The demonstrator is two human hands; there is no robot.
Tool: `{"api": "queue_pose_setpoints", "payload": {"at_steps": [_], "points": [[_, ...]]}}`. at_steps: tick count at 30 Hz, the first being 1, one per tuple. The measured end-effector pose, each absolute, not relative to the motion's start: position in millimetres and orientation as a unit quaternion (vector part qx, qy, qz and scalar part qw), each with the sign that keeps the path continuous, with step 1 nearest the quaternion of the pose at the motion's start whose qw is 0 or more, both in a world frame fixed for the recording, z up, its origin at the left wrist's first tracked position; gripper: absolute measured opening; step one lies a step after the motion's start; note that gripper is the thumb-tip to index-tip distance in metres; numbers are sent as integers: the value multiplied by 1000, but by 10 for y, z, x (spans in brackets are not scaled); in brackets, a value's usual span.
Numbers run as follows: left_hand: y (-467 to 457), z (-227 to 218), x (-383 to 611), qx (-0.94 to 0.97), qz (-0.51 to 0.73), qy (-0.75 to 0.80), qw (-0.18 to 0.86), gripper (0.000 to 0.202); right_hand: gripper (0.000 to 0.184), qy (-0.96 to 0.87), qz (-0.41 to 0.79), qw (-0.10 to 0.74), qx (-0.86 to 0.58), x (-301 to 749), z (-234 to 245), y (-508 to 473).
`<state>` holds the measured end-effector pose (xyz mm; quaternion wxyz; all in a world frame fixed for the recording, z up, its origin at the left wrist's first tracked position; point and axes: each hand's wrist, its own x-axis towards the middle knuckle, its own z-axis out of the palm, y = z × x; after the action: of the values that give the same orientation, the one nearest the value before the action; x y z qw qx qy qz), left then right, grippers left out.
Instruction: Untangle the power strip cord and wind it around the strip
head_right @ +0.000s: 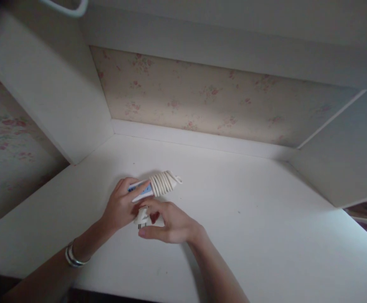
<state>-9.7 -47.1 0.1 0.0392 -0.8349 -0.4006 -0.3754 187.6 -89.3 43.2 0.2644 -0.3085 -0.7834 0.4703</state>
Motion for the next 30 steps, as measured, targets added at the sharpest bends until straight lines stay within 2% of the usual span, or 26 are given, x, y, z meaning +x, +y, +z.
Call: {"api": "queue_pose_setpoints", "payload": {"at_steps": [2, 5, 8, 9, 10, 12, 13, 18, 24, 30], "points": [[-463, -9, -124, -844, -365, -393, 21, 43, 52, -771, 478, 268, -325, 1896, 412, -884], [-460, -20, -159, -841, -375, -390, -9, 39, 46, -747, 514, 270, -323, 1904, 415, -883], [-478, -23, -162, -828, -390, -398, -57, 39, 62, -730, 553, 273, -295, 1931, 459, -881], [-486, -22, -154, -824, -392, -403, -70, 39, 62, -725, 555, 278, -298, 1946, 473, -876], [-496, -22, -142, -820, -395, -407, -76, 38, 54, -724, 547, 285, -310, 1961, 481, -868], [-519, -20, -108, -821, -394, -407, -76, 37, 23, -730, 496, 301, -360, 1985, 473, -847], [-535, -18, -89, -825, -389, -402, -77, 37, 17, -737, 459, 309, -389, 1989, 457, -836], [-634, -6, 3, -863, -326, -368, -120, 33, 32, -745, 311, 319, -496, 1928, 306, -804], [-687, -43, 65, -849, -323, -404, -107, 21, 47, -597, 363, 394, -597, 1854, 223, -732], [-747, -84, 112, -859, -313, -399, -67, 19, 39, -557, 339, 408, -639, 1800, 218, -706]]}}
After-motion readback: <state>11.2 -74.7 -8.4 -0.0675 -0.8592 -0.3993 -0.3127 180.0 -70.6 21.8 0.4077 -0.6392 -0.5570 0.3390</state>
